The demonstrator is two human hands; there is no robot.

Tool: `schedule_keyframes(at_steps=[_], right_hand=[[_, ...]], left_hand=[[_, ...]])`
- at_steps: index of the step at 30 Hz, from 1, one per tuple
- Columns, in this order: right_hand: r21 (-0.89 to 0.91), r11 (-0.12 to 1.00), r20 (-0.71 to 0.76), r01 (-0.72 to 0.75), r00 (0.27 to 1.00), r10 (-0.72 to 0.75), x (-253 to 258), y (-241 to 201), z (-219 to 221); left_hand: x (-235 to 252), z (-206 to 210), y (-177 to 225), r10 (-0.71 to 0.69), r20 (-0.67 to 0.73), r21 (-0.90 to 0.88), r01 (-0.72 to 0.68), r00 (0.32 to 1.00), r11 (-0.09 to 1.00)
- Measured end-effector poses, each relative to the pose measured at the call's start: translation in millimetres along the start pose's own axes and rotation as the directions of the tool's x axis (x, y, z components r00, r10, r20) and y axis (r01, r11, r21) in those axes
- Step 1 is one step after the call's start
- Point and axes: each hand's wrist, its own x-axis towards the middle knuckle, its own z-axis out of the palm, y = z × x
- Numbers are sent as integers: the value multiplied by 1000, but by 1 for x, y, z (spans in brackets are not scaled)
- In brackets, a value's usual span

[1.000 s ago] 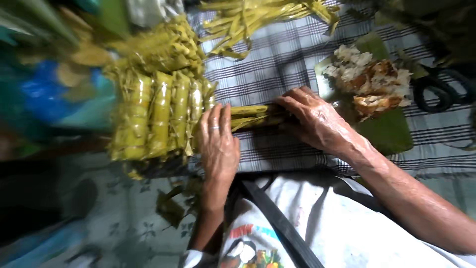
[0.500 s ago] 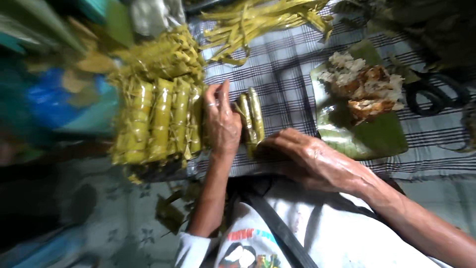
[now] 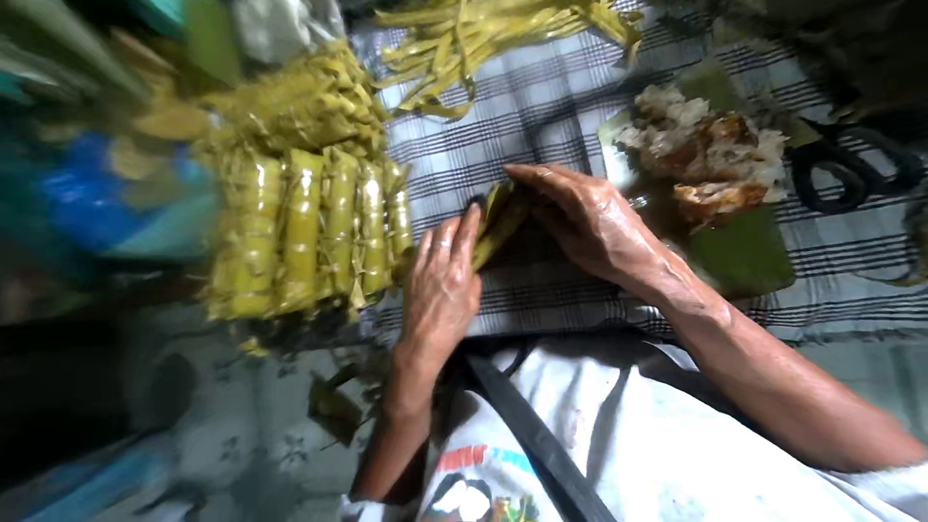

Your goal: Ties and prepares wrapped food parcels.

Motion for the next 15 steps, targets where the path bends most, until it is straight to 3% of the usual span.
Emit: schedule_keyframes(at_steps=[2,5,7,9,11,15], right_hand=[[15,1000,-3,-27,1000,27,-8,0,0],[159,984,-97,-84,990,100,-21,-1,5],[355,929,-106,-102,983,148,-24,-4,12],[478,873,-109,-98,980,170,-23,-9,22],[514,854,-109,-82,981,159,-21,-11,28],[520,849,-121,-93,976,181,-18,-11,22]], left_hand=[[8,-3,-18,7,-34,-97,-11,999,995],[5,0,-24,-105,-258,-353,7,960,935],[-2,9,-19,-178,-370,-580,-78,912,811],[-6,18,-12,-249,-394,-767,-167,885,619],[-7,25,-8,-292,-416,-799,-193,862,569],[-6,30,-5,-329,-477,-787,-231,815,572]])
